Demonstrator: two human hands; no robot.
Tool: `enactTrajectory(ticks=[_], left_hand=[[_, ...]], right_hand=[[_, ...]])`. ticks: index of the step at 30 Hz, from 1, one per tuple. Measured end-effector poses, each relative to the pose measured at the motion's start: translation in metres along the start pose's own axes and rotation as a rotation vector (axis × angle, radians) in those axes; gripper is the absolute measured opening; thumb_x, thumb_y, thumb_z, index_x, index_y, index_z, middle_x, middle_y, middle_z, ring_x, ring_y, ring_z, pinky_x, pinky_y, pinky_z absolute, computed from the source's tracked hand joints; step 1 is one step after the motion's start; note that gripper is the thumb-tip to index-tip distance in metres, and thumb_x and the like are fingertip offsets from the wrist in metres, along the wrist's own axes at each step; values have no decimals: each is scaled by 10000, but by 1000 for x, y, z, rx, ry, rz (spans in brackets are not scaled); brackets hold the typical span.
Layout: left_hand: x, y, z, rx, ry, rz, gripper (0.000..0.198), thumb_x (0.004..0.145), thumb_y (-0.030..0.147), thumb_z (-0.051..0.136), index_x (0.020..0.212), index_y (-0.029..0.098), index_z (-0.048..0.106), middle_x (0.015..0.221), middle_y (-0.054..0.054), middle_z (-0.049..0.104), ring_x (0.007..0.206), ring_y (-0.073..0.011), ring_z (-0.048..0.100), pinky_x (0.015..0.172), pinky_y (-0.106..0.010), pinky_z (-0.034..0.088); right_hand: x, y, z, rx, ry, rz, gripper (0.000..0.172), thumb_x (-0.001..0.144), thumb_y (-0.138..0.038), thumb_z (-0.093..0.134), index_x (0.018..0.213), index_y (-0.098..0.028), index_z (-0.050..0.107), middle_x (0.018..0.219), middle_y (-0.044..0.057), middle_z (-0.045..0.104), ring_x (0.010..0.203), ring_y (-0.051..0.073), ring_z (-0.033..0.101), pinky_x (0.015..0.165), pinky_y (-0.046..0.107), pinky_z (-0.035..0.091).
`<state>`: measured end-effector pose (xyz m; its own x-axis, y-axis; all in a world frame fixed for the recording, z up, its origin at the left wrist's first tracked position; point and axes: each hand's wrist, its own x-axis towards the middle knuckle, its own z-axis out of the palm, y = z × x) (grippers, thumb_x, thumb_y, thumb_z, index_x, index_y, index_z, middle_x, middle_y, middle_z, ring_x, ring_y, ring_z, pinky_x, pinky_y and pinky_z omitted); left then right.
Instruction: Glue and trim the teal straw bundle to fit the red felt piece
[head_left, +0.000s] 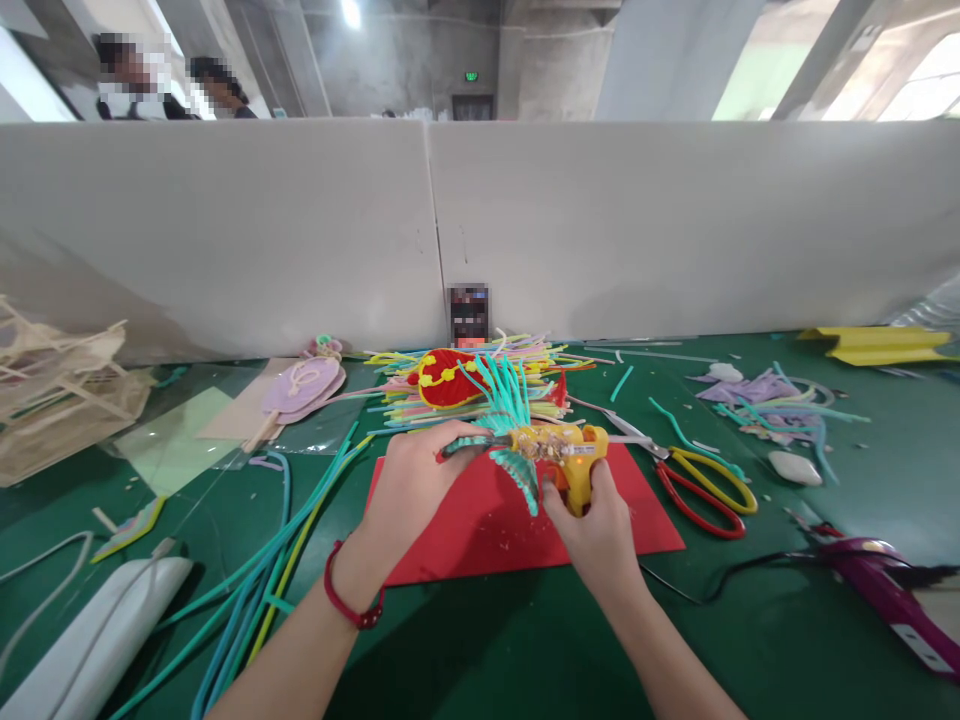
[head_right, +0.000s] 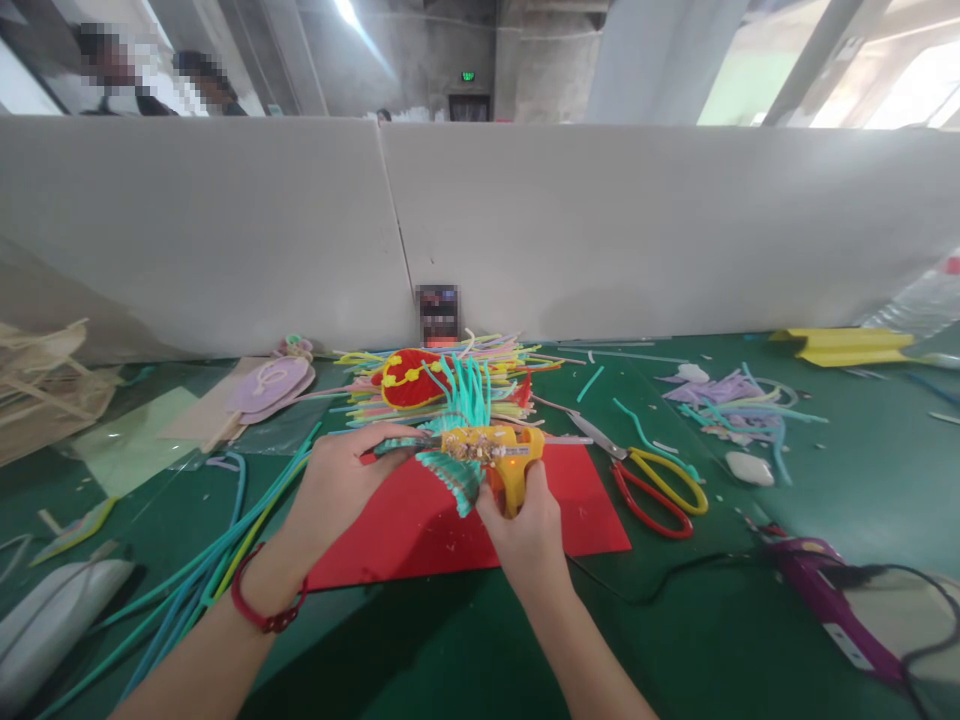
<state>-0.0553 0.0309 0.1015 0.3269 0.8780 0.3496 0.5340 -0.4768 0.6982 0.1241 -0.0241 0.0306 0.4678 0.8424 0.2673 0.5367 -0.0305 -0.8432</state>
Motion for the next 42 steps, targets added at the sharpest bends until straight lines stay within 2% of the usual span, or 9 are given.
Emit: enactTrajectory(ticks=[13,19,28,42], left_hand=[[0,1,-3,92,67,57,98,838,257,576,868,227,665,888,4,731,819,-181,675,782,-281,523],[0,2,-5,103,74,46,77,822,227,598,853,233,668,870,18,733,783,-166,676,774,-258,521],[1,-3,-6,97,79,72,110,843,264,577,867,233,680,886,5,735,811,-177,679,746,-254,524],[1,-7,-12,98,127,72,104,817,196,621,857,262,691,875,52,734,824,-143,678,759,-202,496]], right_hand=[[3,-2,0,-4,11,33,284,648,-452,553,713,-262,352,477,-81,412,378,119,377,374,245,299],[3,1,1,-7,-20,27,267,674,-451,534,722,-259,355,493,-70,443,385,123,397,379,247,302],[4,3,2,-16,-32,55,256,682,-442,530,729,-256,359,502,-70,442,383,118,393,380,245,306],[4,5,3,-42,-49,98,255,685,-441,516,723,-260,340,499,-70,441,384,122,394,390,247,293]])
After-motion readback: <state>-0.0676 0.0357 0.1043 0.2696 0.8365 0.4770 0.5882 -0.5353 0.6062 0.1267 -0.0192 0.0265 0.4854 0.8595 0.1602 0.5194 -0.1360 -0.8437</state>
